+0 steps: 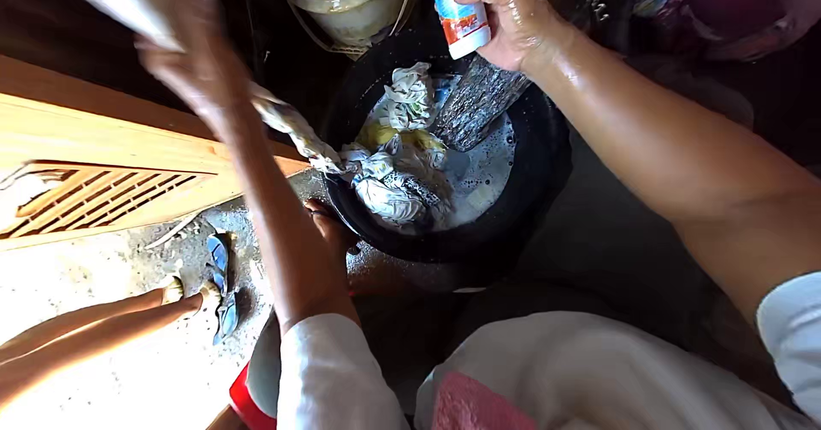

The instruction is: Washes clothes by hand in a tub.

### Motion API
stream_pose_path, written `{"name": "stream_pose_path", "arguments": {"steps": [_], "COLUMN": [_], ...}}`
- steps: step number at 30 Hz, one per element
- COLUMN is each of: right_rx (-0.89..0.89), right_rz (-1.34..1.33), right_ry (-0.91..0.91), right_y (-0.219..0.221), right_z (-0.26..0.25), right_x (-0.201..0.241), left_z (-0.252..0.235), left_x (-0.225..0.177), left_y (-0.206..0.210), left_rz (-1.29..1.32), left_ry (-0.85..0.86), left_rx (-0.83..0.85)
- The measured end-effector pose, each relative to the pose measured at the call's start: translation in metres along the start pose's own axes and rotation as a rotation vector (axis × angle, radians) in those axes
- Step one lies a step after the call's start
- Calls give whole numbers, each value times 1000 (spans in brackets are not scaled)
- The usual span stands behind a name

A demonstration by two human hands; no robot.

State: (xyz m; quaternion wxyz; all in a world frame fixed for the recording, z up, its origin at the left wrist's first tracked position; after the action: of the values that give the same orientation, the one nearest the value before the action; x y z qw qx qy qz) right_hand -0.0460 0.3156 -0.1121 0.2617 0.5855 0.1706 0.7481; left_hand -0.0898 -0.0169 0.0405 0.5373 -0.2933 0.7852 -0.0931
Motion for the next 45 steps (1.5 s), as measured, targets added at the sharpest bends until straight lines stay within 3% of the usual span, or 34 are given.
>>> {"name": "stream_pose_path", "arguments": {"steps": [3, 5, 8, 11, 13, 15, 17, 23, 27, 31, 35, 40, 43, 45], "right_rx": [78, 98, 69, 45, 34, 43, 65, 90, 83, 185, 262, 99, 59, 136], "right_rz": [55, 55, 40, 57, 74, 72, 55, 27, 40, 10, 6, -142, -259, -332], "right_ry": [-32, -42, -16, 47, 66, 71, 55, 63, 94, 113, 161, 347, 424, 453], "right_y": [7, 12, 11, 10, 8, 7, 10, 17, 16, 23, 29, 13, 9, 17], "right_z": [3, 4, 6, 9, 9, 11, 9, 13, 19, 23, 27, 19, 15, 15], "right_x": [0, 2, -2, -12, -11, -10, -4, -4, -9, -12, -24, -64, -81, -83], "left_z": [73, 131, 219, 260, 244, 211, 169, 77, 46, 31, 27, 9, -16, -23], "left_x": [79, 131, 179, 202, 206, 202, 174, 77, 13, -36, -73, -131, -152, -157], "left_y": [96, 147, 184, 185, 177, 159, 125, 33, 11, -3, -2, -13, -52, -78], "left_rz": [-514, -658, -825, -1013, -989, -736, -482, -33, 206, 411, 640, 960, 1004, 991], "left_ry": [-186, -261, -356, -376, -421, -444, -433, -313, -250, -280, -319, -134, 36, 150], "left_rx": [565, 853, 1089, 1143, 1138, 1088, 1008, 703, 517, 333, 305, 367, 270, 168]}}
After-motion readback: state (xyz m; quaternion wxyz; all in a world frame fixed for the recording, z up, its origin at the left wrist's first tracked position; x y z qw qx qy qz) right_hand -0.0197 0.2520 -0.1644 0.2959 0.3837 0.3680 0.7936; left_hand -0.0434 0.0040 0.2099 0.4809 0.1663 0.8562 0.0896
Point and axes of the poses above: each hand's wrist, its own z-axis away from the middle knuckle, its own y-axis out of the palm, x = y × z, the point moved 10 cm from there along -z, towards the middle knuckle, and after that the axes turned 7 degrees about -z, right-handed, at the moved point
